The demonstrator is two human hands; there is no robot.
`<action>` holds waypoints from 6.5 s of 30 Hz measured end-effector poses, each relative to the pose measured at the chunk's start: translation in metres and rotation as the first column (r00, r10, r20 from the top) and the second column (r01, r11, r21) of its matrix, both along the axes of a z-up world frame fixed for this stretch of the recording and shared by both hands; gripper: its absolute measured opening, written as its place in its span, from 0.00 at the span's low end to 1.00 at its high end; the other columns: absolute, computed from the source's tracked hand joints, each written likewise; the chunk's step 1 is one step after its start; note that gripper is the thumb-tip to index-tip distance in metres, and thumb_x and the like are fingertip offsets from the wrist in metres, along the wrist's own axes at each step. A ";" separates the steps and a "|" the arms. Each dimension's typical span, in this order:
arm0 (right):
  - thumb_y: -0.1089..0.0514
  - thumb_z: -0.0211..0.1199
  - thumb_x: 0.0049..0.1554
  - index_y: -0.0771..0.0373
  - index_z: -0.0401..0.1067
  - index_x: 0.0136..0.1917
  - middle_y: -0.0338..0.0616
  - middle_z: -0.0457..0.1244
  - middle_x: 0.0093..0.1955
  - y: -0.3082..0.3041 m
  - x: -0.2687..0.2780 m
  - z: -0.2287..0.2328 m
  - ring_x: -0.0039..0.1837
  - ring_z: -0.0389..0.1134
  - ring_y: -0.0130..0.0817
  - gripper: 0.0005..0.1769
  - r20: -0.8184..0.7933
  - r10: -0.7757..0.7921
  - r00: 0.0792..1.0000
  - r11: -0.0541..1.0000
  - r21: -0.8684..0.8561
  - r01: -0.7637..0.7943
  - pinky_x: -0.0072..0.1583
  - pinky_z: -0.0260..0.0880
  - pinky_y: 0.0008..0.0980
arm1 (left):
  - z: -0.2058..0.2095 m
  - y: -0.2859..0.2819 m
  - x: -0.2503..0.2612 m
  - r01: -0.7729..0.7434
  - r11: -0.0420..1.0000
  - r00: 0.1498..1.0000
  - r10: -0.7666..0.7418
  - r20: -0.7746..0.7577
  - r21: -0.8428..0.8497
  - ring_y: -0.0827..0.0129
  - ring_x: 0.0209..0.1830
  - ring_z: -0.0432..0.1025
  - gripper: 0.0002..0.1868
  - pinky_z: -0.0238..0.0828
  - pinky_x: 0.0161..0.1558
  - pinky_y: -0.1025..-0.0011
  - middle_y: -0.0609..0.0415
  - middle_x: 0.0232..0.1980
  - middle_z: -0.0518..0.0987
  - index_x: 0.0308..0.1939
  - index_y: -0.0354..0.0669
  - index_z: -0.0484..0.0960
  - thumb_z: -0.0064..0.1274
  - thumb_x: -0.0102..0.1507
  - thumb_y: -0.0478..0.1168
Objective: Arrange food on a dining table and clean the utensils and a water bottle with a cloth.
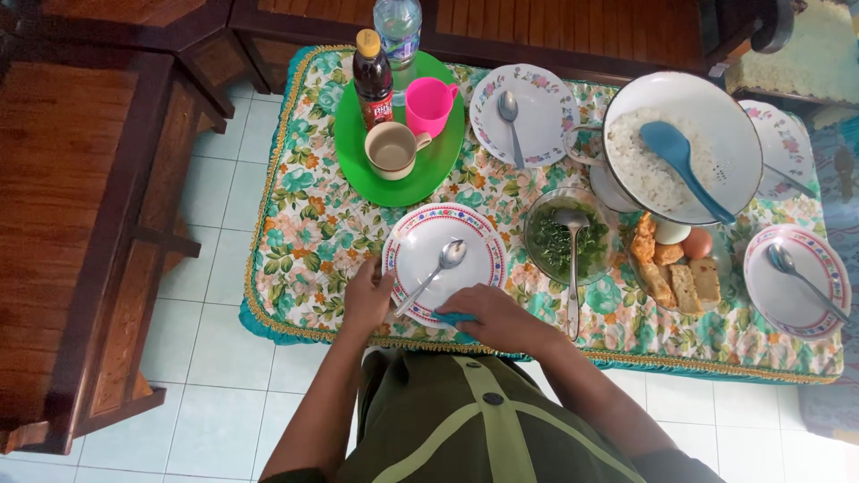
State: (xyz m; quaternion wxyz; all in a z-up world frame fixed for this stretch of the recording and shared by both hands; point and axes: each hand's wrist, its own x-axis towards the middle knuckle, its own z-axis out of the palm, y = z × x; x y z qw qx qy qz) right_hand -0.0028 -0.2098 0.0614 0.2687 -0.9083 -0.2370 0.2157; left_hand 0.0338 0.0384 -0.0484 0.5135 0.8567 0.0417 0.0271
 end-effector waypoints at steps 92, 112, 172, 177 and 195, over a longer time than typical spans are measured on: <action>0.65 0.63 0.53 0.64 0.68 0.68 0.55 0.60 0.68 0.179 0.063 -0.084 0.68 0.64 0.55 0.28 0.390 0.055 0.919 0.991 -0.137 -0.001 0.64 0.68 0.48 | -0.017 0.114 -0.061 -0.233 0.778 0.971 0.152 0.185 0.584 0.52 0.81 0.52 0.30 0.33 0.74 0.31 0.49 0.78 0.63 0.71 0.48 0.71 0.50 0.63 0.35; 0.64 0.58 0.58 0.66 0.77 0.62 0.55 0.65 0.71 -0.167 -0.100 0.073 0.71 0.68 0.48 0.19 -0.281 0.026 0.959 0.438 0.866 0.242 0.72 0.67 0.48 | 0.084 0.005 -0.082 -0.018 0.974 0.891 -0.087 0.446 0.226 0.49 0.72 0.67 0.19 0.55 0.74 0.46 0.45 0.70 0.73 0.63 0.39 0.76 0.49 0.67 0.31; 0.52 0.73 0.52 0.63 0.75 0.61 0.45 0.70 0.54 -0.647 -0.145 0.051 0.56 0.71 0.36 0.25 -0.471 -0.644 0.603 0.488 0.354 0.798 0.58 0.73 0.37 | 0.076 -0.617 -0.113 0.563 0.487 0.538 -0.829 -0.151 -0.668 0.74 0.51 0.78 0.16 0.77 0.51 0.72 0.53 0.52 0.83 0.61 0.37 0.77 0.48 0.69 0.37; 0.50 0.71 0.52 0.60 0.77 0.58 0.49 0.72 0.53 -0.672 -0.093 0.020 0.54 0.75 0.40 0.22 0.094 -0.740 0.666 0.671 0.187 0.718 0.56 0.73 0.38 | 0.036 -0.705 -0.096 0.296 0.610 0.661 -0.687 -0.303 -0.735 0.74 0.51 0.77 0.19 0.75 0.53 0.74 0.51 0.54 0.83 0.63 0.35 0.77 0.51 0.69 0.39; 0.60 0.67 0.54 0.59 0.77 0.55 0.47 0.68 0.54 -0.668 -0.061 -0.027 0.59 0.70 0.47 0.14 0.245 -0.438 0.865 0.888 0.266 0.374 0.61 0.70 0.43 | 0.027 -0.735 -0.087 0.418 0.839 0.808 -0.519 -0.280 -0.349 0.63 0.28 0.79 0.15 0.77 0.29 0.66 0.45 0.38 0.80 0.57 0.33 0.78 0.48 0.66 0.31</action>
